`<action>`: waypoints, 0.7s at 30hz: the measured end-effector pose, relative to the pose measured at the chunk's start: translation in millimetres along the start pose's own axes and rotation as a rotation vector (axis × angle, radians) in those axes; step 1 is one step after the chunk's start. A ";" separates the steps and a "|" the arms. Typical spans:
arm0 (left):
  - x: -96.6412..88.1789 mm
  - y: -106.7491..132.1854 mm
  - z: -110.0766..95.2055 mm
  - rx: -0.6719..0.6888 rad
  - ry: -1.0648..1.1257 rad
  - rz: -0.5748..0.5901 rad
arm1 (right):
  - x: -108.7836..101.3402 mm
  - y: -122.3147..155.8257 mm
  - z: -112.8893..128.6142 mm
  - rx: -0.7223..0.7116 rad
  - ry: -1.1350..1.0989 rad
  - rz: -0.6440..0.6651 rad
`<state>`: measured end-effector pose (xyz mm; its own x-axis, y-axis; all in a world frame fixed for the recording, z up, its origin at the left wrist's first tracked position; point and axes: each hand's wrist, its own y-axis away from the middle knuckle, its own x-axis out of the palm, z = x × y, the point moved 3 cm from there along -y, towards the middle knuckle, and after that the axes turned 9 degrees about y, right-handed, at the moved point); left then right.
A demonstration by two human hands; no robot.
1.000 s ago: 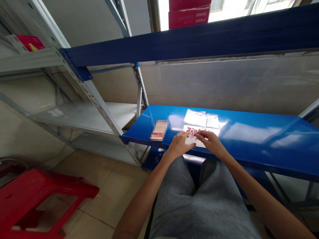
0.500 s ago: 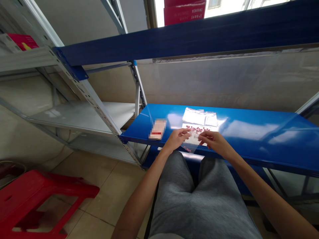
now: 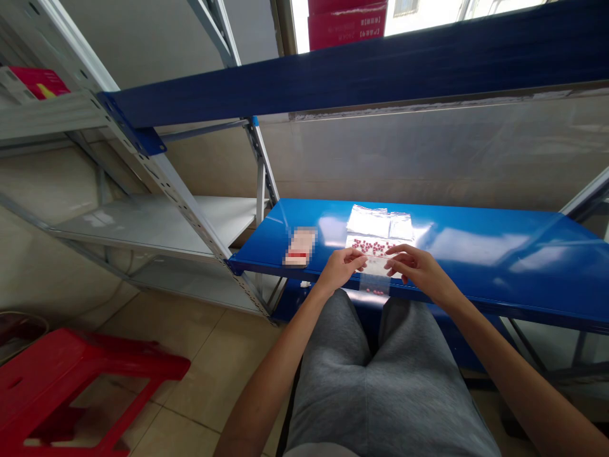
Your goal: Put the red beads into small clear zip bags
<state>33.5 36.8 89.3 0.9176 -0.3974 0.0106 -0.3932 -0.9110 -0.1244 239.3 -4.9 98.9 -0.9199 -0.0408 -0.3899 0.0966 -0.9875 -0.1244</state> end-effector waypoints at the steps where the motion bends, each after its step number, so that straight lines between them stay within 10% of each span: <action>1: 0.3 -0.2 0.1 0.000 0.001 0.000 | -0.4 0.1 -0.1 0.007 -0.005 0.002; 21: 1.7 -1.5 9.0 0.051 -0.048 -0.009 | -2.8 -1.8 -7.5 0.025 0.123 -0.056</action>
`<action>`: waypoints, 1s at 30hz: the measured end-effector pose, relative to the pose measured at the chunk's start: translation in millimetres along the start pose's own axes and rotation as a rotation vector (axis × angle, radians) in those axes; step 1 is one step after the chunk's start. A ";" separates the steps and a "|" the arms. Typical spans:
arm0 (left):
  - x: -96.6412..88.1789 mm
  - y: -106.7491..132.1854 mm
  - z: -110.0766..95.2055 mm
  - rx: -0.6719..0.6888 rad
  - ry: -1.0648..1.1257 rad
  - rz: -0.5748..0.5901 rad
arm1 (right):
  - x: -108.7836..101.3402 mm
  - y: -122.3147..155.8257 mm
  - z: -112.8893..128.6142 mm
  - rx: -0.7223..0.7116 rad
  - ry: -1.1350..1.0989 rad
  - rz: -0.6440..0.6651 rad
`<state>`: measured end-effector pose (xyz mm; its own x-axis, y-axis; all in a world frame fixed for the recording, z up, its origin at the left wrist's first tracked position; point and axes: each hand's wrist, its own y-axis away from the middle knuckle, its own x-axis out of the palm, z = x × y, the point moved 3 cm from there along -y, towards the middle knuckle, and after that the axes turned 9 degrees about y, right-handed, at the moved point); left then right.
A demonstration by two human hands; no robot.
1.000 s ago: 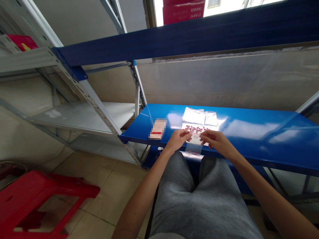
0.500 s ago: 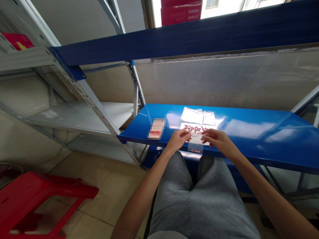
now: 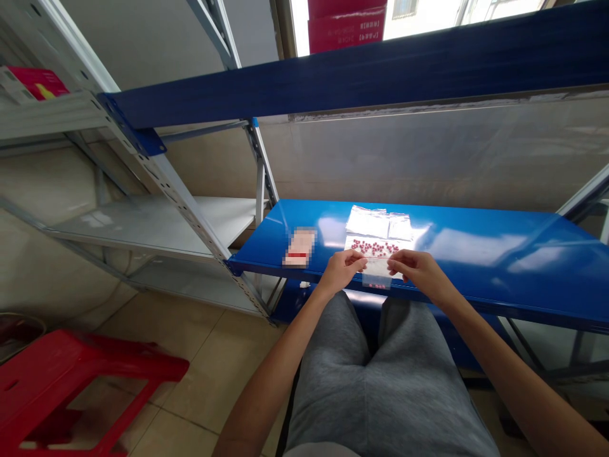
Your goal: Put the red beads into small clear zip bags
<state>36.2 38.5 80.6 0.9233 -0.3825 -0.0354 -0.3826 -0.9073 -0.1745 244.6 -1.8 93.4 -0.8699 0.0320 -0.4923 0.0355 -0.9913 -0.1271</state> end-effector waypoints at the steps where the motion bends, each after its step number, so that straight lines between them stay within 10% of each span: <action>1: 0.1 -0.1 -0.1 0.007 -0.008 0.007 | -0.5 0.2 0.5 -0.003 0.006 -0.003; 21: 1.8 2.3 -3.7 0.002 -0.122 -0.008 | -0.1 -1.6 -4.2 -0.010 0.001 0.007; 30: 12.0 15.0 -17.8 0.385 -0.574 -0.053 | 10.2 0.2 0.3 -0.039 -0.031 0.048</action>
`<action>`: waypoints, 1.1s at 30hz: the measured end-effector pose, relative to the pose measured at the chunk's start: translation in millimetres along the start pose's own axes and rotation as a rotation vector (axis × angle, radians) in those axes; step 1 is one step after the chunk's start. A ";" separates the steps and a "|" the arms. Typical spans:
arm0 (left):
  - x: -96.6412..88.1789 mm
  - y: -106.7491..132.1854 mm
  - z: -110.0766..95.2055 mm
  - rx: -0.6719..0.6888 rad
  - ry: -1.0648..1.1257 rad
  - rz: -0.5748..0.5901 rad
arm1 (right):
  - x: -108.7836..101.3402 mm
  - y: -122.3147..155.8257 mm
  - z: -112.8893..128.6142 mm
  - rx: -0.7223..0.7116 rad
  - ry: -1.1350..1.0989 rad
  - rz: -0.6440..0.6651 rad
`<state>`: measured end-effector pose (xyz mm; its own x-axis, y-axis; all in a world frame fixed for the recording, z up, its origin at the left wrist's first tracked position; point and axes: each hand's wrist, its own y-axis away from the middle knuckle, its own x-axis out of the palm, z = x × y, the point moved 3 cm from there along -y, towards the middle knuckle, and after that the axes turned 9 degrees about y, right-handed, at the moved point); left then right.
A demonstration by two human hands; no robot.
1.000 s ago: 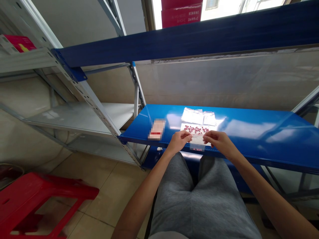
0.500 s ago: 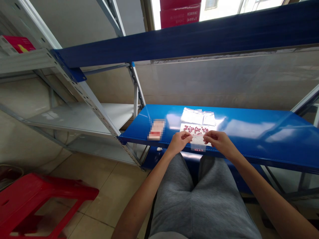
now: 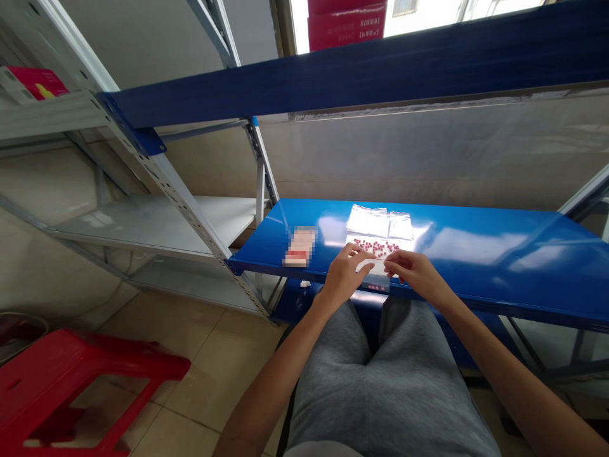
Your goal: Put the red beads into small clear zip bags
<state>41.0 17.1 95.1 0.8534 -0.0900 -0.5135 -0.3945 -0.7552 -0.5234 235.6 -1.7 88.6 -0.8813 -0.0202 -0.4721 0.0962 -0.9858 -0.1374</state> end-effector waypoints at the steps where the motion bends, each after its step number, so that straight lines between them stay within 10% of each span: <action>1: 0.3 1.1 -0.5 0.030 -0.060 -0.009 | 1.3 0.1 0.0 0.000 -0.003 -0.002; 11: 0.0 -0.2 7.9 0.087 -0.094 0.005 | 8.5 -2.3 3.6 -0.021 -0.015 0.078; 21: -11.3 -4.7 10.8 0.075 -0.087 0.151 | 17.7 -45.2 -18.0 -0.252 0.729 -0.088; 33: -9.7 -3.6 11.9 0.119 -0.270 0.269 | 34.7 -50.1 -19.6 -0.237 0.894 -0.018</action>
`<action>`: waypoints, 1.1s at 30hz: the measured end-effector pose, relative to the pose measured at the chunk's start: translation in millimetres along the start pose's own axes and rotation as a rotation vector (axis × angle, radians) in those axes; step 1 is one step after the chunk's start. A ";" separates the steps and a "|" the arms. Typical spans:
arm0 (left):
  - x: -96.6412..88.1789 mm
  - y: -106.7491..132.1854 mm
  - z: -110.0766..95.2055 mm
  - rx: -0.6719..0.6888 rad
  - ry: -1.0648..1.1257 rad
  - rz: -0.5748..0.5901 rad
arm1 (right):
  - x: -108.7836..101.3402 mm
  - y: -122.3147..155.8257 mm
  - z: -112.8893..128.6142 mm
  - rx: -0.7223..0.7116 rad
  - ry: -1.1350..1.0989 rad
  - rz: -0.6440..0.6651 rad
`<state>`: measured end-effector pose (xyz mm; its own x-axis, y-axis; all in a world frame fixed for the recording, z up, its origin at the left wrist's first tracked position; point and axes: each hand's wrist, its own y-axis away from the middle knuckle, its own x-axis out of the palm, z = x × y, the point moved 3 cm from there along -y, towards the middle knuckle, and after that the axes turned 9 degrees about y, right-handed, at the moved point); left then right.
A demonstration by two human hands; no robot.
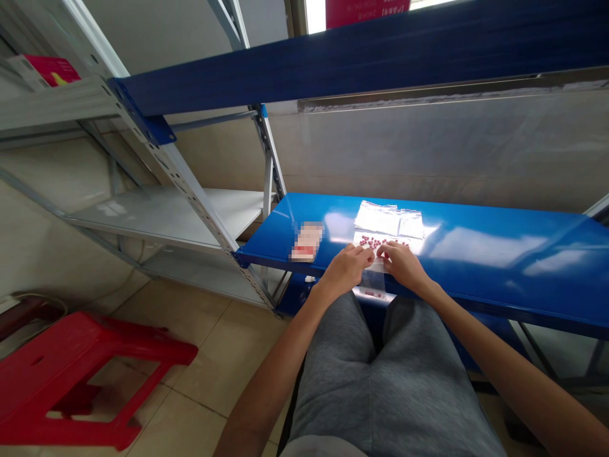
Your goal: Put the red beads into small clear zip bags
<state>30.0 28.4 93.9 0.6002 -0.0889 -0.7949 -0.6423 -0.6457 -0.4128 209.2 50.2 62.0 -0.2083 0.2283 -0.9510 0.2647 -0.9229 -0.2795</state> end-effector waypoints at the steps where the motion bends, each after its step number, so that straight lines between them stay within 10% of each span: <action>1: 0.6 -0.1 0.3 0.009 -0.018 0.006 | -0.7 -0.3 0.8 0.001 0.000 -0.001; 8: 2.4 1.5 1.2 0.042 -0.096 -0.004 | -21.8 -2.7 -4.6 0.042 -0.397 -0.052; 24: -5.0 1.5 -2.8 0.046 0.306 -0.190 | -60.9 6.1 12.6 -0.046 -0.746 0.385; 33: -11.4 -2.5 -13.4 -0.001 0.282 0.031 | -53.8 14.8 16.4 0.015 -0.755 0.363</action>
<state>31.2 20.9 109.9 0.6895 -0.3159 -0.6518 -0.6620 -0.6400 -0.3901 208.9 19.2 111.2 -0.6885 -0.3481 -0.6362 0.4255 -0.9043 0.0343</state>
